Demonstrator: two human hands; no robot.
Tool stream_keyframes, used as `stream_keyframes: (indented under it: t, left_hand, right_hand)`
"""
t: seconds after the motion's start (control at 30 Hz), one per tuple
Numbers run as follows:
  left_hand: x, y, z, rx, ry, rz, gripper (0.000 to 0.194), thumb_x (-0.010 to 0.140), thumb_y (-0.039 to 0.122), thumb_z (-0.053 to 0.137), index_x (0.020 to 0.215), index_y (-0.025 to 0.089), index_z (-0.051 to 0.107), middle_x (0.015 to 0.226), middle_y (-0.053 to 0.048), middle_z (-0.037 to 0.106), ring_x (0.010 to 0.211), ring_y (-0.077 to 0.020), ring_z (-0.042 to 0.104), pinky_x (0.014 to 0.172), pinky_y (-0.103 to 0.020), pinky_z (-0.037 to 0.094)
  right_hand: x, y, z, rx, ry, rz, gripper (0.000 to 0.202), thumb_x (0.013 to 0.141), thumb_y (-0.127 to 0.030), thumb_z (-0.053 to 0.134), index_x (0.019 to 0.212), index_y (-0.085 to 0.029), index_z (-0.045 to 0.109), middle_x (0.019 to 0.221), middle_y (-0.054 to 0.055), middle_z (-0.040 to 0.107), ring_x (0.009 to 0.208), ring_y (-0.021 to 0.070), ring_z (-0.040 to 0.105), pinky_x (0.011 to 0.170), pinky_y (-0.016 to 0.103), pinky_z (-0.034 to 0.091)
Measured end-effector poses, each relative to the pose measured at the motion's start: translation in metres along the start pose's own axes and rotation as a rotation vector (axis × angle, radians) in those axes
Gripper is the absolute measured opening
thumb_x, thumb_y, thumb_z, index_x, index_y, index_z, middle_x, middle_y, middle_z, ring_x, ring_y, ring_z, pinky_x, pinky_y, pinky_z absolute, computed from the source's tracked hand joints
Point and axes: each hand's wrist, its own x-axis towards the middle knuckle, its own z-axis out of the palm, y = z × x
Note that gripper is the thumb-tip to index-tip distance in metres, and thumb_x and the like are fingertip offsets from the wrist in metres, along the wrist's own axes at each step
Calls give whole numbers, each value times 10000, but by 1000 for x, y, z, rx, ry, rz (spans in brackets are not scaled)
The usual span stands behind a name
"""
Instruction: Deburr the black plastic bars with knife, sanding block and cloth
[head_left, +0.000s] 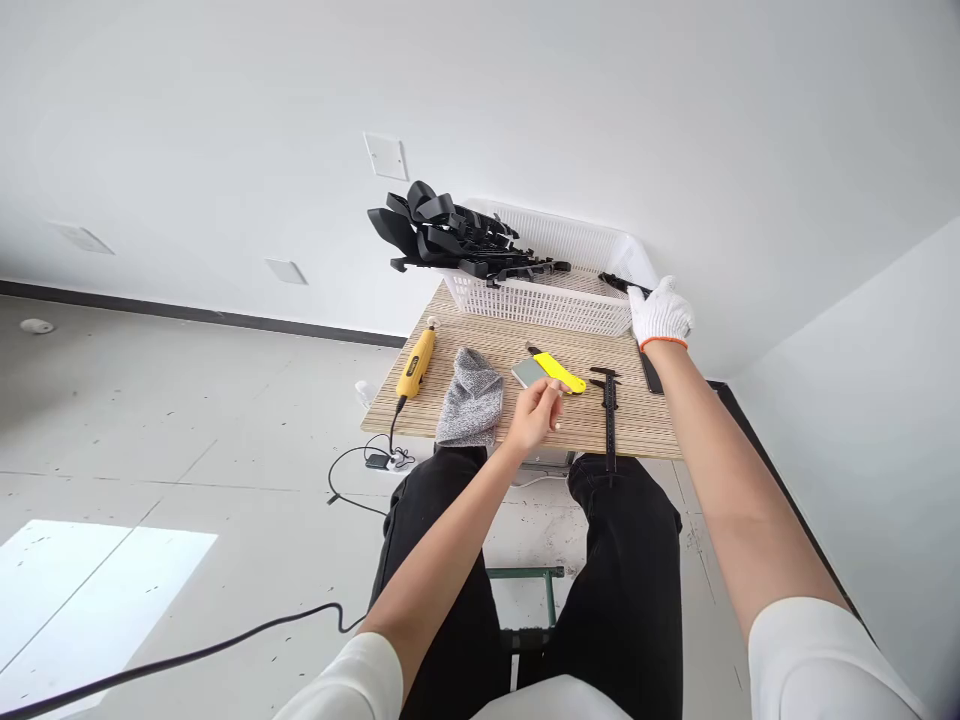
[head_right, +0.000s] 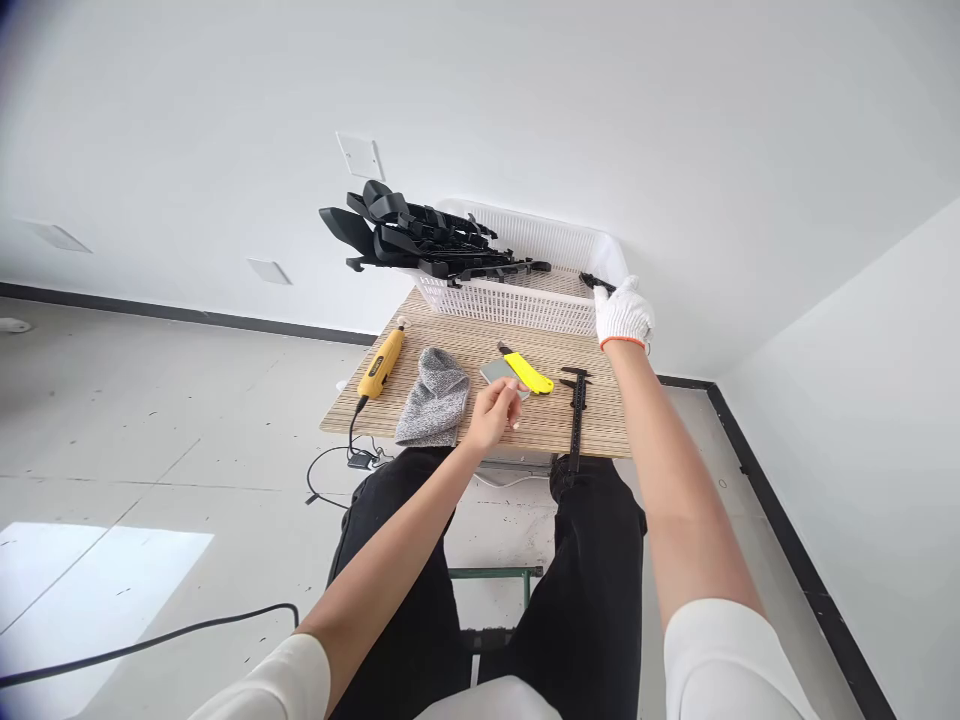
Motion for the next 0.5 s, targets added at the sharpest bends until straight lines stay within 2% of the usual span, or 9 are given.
stream_keyframes:
  t: [0.07,0.13,0.2,0.27,0.3,0.33,0.4,0.43,0.5]
  left_hand:
    - [2,15,-12,86,131,217,442,931,581,517,814,168,621,498,45,482,392,-69,397,420,-211,337]
    - [13,46,-33,169,287,433,428,965,544,486,786,177,613,514,32,502,418,-78,421,445,-219,347]
    - [33,92,-59,289,405,595,405,1004,489,436,801,180,601,578,16,531,463,-85,447,465,-223,365]
    - [58,146,-85,490,490,632,247,990,393,518,941,173,619,824,-31,629,649,-101,552,579,-225,447]
    - [72,172,-96,634,498,611,204,969,348,573,1039,161,616,982,-60,644,769,-113,581,682,-242,485]
    - [86,196,-104,793,494,581,252,953,323,606,1130,144,604,1114,-90,624,877,-133,588,795,-283,501]
    - [111,232,-110,1124,399,403,399,946,350,622,1248,97,560,1282,-148,555,1137,-223,542,1006,-439,450]
    - [122,244,-110,1292,323,271,450,932,366,637,1264,73,553,1292,-166,548,1219,-281,502,1038,-515,421]
    - [137,257,-103,1546,188,24,419,970,371,550,1265,74,577,1307,-181,558,1259,-351,495,1031,-596,405]
  right_hand:
    - [-3,-2,-4,-8,-40,8,813,931,-626,459,1481,-34,363,1016,241,675,1029,406,660,834,525,504]
    - [-9,-3,-11,-17,-68,13,929,912,-640,495,1546,-12,241,1045,258,674,1062,403,652,859,530,500]
    - [-19,-3,-22,-8,-65,25,1016,899,-654,511,1573,8,137,1026,259,681,1048,396,659,862,533,502]
    - [-35,-1,-36,23,-51,57,1068,890,-679,505,1584,7,70,999,251,687,1014,397,670,846,541,506]
    - [-45,1,-42,39,-41,84,1066,894,-685,491,1589,-5,53,996,249,688,1006,399,672,843,548,504]
    - [-56,3,-48,71,-37,91,1052,901,-685,474,1593,-20,43,997,246,689,1003,396,675,842,545,505]
    - [-79,8,-56,151,-2,96,997,915,-691,434,1600,-57,83,1022,246,690,1031,394,669,858,528,502]
    - [-91,12,-57,188,7,107,968,918,-699,413,1601,-82,112,1050,247,686,1040,394,667,868,526,498]
    - [-111,20,-53,248,-41,109,921,911,-708,412,1599,-152,155,1090,226,684,1031,393,671,875,527,491]
